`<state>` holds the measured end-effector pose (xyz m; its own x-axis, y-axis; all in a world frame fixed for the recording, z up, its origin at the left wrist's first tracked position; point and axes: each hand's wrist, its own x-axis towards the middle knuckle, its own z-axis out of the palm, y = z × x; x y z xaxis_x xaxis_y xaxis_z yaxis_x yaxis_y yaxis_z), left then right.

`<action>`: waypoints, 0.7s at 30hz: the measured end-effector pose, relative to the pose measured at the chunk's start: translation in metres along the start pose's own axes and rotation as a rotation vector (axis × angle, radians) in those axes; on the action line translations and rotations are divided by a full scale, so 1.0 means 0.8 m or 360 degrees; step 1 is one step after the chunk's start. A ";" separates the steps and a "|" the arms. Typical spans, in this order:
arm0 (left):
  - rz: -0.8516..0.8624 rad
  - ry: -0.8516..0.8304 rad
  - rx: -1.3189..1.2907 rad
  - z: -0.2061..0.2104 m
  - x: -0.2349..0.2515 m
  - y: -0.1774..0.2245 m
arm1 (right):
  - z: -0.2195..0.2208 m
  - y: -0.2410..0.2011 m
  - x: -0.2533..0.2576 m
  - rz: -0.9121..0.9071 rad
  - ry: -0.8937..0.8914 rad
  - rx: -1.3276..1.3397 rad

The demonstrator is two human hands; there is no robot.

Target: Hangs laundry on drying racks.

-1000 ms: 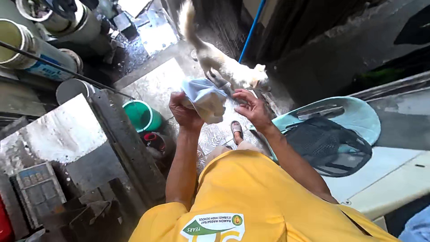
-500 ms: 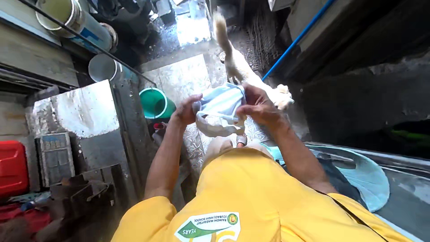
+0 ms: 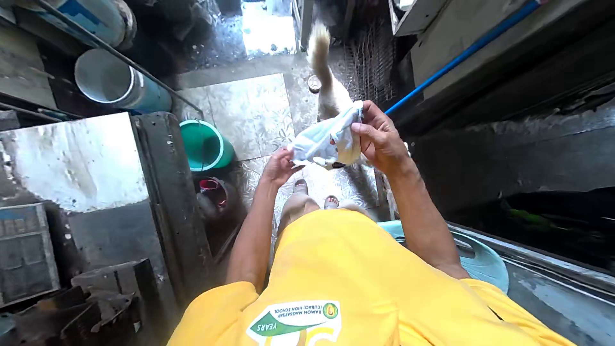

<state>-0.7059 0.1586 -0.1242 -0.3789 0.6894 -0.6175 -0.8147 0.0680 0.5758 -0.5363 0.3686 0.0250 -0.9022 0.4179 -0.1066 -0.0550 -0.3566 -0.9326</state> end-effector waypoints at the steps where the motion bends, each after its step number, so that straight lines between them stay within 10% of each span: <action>1: 0.0163 -0.0057 -0.0159 -0.005 0.005 0.015 | -0.007 0.004 0.005 -0.0005 0.0068 -0.0122; 7: 0.1127 -0.0087 -0.0693 -0.025 0.032 0.121 | -0.035 0.045 0.029 0.0231 0.0760 0.0226; 13: 0.0348 0.0015 -0.0257 -0.032 0.058 0.173 | -0.018 0.031 0.051 0.0538 0.0250 0.0152; 21: 0.0380 -0.0004 0.0095 -0.036 0.064 0.212 | 0.045 -0.055 0.095 0.0024 -0.0141 0.0465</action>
<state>-0.8760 0.1845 -0.0736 -0.5562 0.6930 -0.4587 -0.6748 -0.0545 0.7360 -0.6183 0.3860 0.0707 -0.9370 0.3408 -0.0771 -0.1504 -0.5926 -0.7913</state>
